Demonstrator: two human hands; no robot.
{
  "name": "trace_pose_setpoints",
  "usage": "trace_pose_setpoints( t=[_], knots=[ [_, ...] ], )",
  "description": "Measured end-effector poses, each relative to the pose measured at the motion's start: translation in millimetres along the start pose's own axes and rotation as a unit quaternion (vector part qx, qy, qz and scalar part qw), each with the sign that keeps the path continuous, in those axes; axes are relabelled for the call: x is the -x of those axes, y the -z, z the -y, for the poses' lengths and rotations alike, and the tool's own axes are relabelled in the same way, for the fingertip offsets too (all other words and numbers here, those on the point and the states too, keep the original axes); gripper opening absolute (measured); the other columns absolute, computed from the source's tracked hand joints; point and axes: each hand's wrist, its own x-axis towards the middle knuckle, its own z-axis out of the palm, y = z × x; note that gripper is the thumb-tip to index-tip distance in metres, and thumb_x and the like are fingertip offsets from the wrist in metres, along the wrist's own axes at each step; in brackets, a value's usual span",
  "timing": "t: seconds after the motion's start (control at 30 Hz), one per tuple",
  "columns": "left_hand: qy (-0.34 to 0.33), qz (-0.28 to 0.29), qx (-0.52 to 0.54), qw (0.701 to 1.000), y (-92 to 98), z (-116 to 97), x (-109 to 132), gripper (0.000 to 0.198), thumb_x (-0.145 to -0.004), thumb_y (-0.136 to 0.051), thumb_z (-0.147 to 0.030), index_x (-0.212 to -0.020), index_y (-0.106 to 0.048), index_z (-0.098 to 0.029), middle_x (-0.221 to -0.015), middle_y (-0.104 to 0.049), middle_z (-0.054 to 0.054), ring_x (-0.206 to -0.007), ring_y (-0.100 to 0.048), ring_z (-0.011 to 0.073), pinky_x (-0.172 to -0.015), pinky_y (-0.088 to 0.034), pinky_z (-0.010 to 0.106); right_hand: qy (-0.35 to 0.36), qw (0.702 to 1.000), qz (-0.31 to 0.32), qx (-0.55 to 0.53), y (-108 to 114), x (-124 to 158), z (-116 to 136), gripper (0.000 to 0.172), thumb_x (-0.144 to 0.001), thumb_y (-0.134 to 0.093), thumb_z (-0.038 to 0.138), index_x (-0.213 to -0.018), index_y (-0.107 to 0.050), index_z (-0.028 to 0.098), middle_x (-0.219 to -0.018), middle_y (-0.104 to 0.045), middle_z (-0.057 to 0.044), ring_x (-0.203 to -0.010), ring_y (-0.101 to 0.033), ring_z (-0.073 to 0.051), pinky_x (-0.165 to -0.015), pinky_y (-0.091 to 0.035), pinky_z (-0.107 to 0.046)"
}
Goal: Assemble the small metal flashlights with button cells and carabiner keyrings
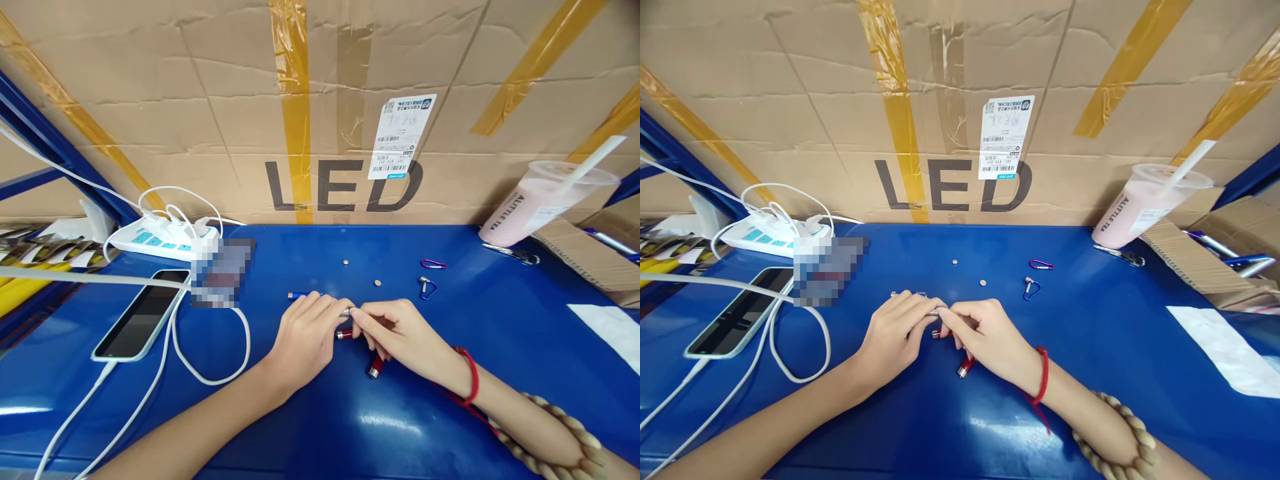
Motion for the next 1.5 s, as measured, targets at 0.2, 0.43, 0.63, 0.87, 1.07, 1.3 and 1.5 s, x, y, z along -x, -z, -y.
trace_pose_setpoints(
  t=[0.2,0.43,0.63,0.87,1.07,1.3,1.5],
  knots=[
    [0.129,0.050,0.118,0.983,4.2,4,-2,0.019,-0.088,-0.045,-0.012,-0.090,-0.063,-0.018,-0.082,-0.068,0.002,-0.073,-0.060,0.0150,-0.072,-0.045,0.027,0.267,0.878,-0.287,0.275,7,-5,-8,0.016,-0.078,-0.068,0.033,-0.087,-0.070,0.020,-0.087,-0.067,-0.005,-0.081,-0.060,-0.017,-0.075,-0.047,-0.030],
    [0.192,0.120,0.238,0.945,9.4,3,-4,0.017,-0.086,-0.046,-0.015,-0.089,-0.063,-0.017,-0.078,-0.067,0.002,-0.071,-0.061,0.0144,-0.071,-0.048,0.024,0.358,0.821,-0.280,0.345,10,-6,-13,0.009,-0.079,-0.066,0.033,-0.083,-0.073,0.031,-0.107,-0.064,-0.004,-0.099,-0.054,-0.022,-0.088,-0.039,-0.041],
    [0.132,0.102,0.232,0.958,5.1,-2,1,0.019,-0.089,-0.043,-0.012,-0.088,-0.060,-0.018,-0.078,-0.066,0.001,-0.072,-0.060,0.0139,-0.071,-0.048,0.024,0.283,0.877,-0.256,0.292,10,-2,-6,0.011,-0.075,-0.069,0.037,-0.067,-0.073,0.030,-0.115,-0.060,-0.003,-0.112,-0.050,-0.026,-0.098,-0.031,-0.047],
    [0.116,0.110,0.223,0.962,3.5,-2,7,0.017,-0.090,-0.044,-0.010,-0.090,-0.058,-0.019,-0.078,-0.065,0.000,-0.071,-0.060,0.0127,-0.068,-0.047,0.022,0.193,0.933,-0.207,0.220,6,-2,-5,0.010,-0.070,-0.074,0.035,-0.061,-0.072,0.031,-0.116,-0.058,-0.002,-0.117,-0.046,-0.028,-0.103,-0.023,-0.054],
    [0.103,0.072,0.211,0.969,-1.0,0,14,0.014,-0.090,-0.045,-0.014,-0.079,-0.051,-0.019,-0.075,-0.065,-0.001,-0.069,-0.061,0.0132,-0.064,-0.048,0.024,0.147,0.960,-0.174,0.164,4,-2,-7,0.011,-0.068,-0.075,0.034,-0.060,-0.071,0.029,-0.114,-0.059,-0.003,-0.113,-0.048,-0.028,-0.097,-0.031,-0.052],
    [0.054,0.033,0.211,0.976,-3.3,0,16,0.013,-0.089,-0.049,-0.011,-0.078,-0.053,-0.018,-0.071,-0.066,0.001,-0.066,-0.064,0.0134,-0.062,-0.049,0.023,0.111,0.975,-0.149,0.122,3,0,-5,0.011,-0.069,-0.074,0.032,-0.060,-0.071,0.027,-0.111,-0.060,-0.004,-0.108,-0.051,-0.027,-0.092,-0.039,-0.050],
    [0.036,0.019,0.176,0.984,-1.7,1,14,0.011,-0.088,-0.051,-0.012,-0.085,-0.060,-0.017,-0.073,-0.070,0.001,-0.066,-0.066,0.0130,-0.063,-0.052,0.022,0.093,0.979,-0.154,0.099,1,-2,-7,0.012,-0.069,-0.074,0.029,-0.059,-0.070,0.025,-0.106,-0.062,-0.005,-0.106,-0.052,-0.025,-0.092,-0.040,-0.047]
  ],
)
